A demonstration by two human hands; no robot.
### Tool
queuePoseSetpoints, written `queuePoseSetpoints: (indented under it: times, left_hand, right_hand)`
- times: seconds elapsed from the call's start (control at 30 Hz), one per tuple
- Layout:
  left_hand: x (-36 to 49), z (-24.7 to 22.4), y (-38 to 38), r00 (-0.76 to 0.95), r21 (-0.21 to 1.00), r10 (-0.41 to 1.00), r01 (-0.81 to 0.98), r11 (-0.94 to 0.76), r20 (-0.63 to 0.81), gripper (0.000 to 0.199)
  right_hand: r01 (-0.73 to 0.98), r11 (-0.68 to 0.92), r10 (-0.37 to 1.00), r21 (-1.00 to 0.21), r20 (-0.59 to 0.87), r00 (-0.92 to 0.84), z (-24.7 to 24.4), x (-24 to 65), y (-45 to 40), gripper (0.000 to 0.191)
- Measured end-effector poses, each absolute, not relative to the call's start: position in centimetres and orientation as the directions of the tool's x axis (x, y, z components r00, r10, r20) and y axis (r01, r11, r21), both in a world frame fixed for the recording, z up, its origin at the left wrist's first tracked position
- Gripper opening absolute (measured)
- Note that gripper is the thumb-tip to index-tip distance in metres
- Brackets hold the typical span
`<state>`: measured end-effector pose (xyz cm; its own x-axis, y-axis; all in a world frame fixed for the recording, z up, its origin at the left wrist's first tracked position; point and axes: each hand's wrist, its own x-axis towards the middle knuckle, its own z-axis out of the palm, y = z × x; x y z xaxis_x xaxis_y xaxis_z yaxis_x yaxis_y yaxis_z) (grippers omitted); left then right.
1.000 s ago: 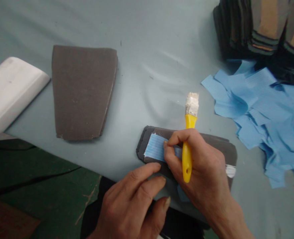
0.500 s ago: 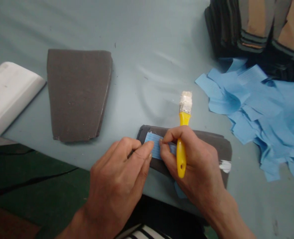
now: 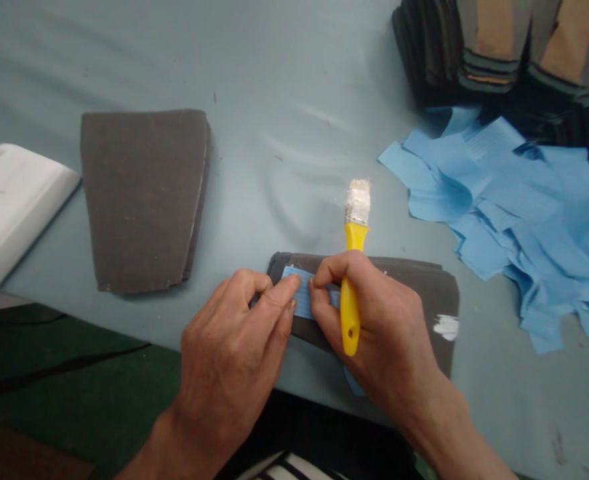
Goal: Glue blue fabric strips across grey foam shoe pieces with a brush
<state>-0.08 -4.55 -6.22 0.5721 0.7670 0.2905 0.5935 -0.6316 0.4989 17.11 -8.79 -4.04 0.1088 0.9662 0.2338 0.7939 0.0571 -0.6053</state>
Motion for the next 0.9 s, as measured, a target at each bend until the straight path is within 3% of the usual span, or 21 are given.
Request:
queuePoseSetpoints:
  times: [0.23,0.37,0.57,0.7,0.9]
  left_hand:
    - [-0.4,-6.6,-4.4,0.59,0.502,0.748,0.569,-0.652,0.303,0.028]
    - [-0.7,-7.2,-4.3,0.583,0.486,0.744,0.572,-0.661,0.325,0.03]
    - [-1.0,-8.5,-3.9,0.568,0.533,0.74,0.526,-0.663,0.359,0.035]
    - [-1.3,-8.6,-3.8,0.561,0.51,0.749,0.555,-0.657,0.353,0.036]
    - [-1.0,-8.4,-3.9,0.554,0.457,0.752,0.599,-0.658,0.357,0.031]
  right_hand:
    - [0.742,0.038,0.97,-0.67,0.202,0.132,-4.4,17.1,-8.9,0.016]
    - [0.689,-0.018,0.987,-0.724,0.098,0.129,-3.9,17.1,-8.8,0.012]
    - [0.759,-0.105,0.994,-0.642,-0.095,0.058,-2.6,17.8,-8.8,0.016]
    - [0.772,-0.088,0.995,-0.629,-0.087,0.043,-1.2,19.9,-10.4,0.027]
    - [0.817,-0.117,0.989,-0.565,0.006,0.145,1.4,23.9,-13.8,0.026]
